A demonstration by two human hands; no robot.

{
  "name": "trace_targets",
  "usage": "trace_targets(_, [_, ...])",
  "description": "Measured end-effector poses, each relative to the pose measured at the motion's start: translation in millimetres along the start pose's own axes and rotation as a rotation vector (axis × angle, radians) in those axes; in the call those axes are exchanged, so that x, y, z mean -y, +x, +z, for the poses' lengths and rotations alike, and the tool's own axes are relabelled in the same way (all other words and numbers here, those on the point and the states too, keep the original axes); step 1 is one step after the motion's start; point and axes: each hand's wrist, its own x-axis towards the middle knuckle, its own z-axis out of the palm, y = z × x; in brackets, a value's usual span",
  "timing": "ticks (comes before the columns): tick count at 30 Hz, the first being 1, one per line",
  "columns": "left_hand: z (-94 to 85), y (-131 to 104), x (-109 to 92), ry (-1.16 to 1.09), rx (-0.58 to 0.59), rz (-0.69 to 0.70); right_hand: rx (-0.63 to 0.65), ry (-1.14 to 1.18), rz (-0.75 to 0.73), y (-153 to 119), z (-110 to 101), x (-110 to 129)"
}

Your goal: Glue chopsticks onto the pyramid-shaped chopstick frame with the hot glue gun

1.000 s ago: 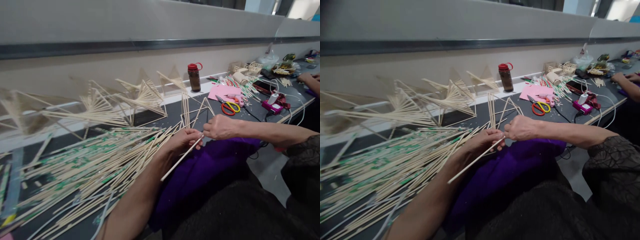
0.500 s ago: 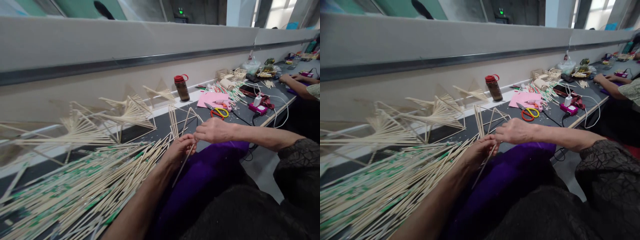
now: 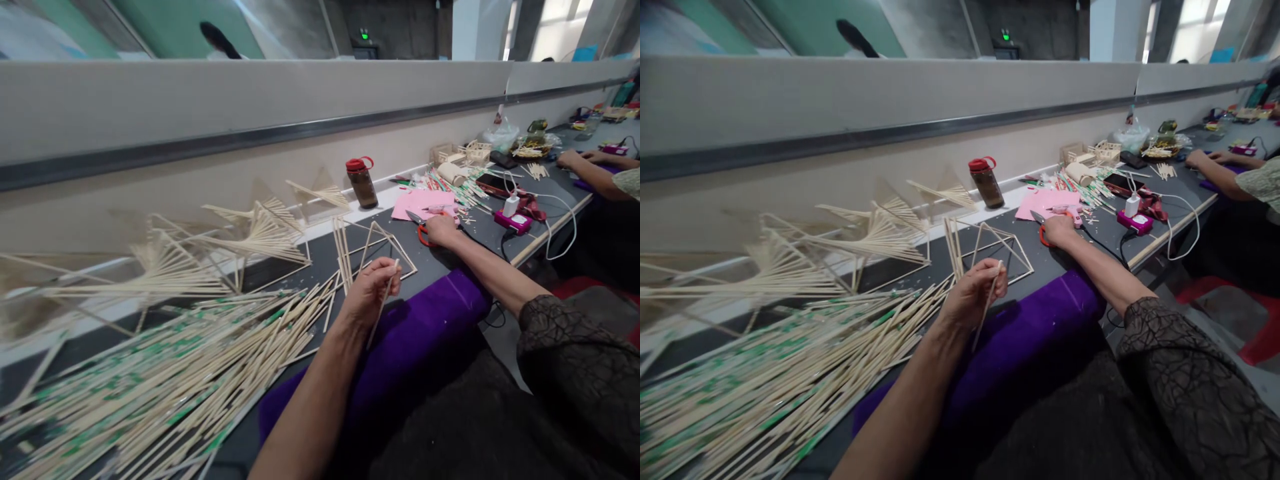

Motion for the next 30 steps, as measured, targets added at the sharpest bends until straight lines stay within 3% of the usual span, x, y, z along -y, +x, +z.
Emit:
trace_targets(8, [-5.4,-8,-5,-0.047,0.007,0.058,-0.091,0.382,0.107,16,-4,-14])
trace_targets(14, [-4.4,-8,-5,-0.073,-0.010,0.053,-0.150,0.826,-0.058,8,-8,-17])
trace_targets(18, [-4.3,-11,-10,-0.088,-0.025,0.055,-0.243,1.304,-0.257,-10,-27,-7])
trace_targets(20, [-6.2,-13,-14,-0.105,-0.036,0.052,-0.274,1.433,-0.400,-24,-40,1])
trace_targets(25, [-14.7,-15,-25,-0.152,-0.062,0.086,-0.106,1.661,-0.667,-54,-56,29])
trace_targets(28, [-16.7,-15,-27,-0.173,-0.060,0.094,0.037,1.811,-0.845,-58,-48,43])
trace_targets(30, [-16.0,-15,-25,-0.172,-0.053,0.095,0.110,1.845,-0.885,-57,-39,46])
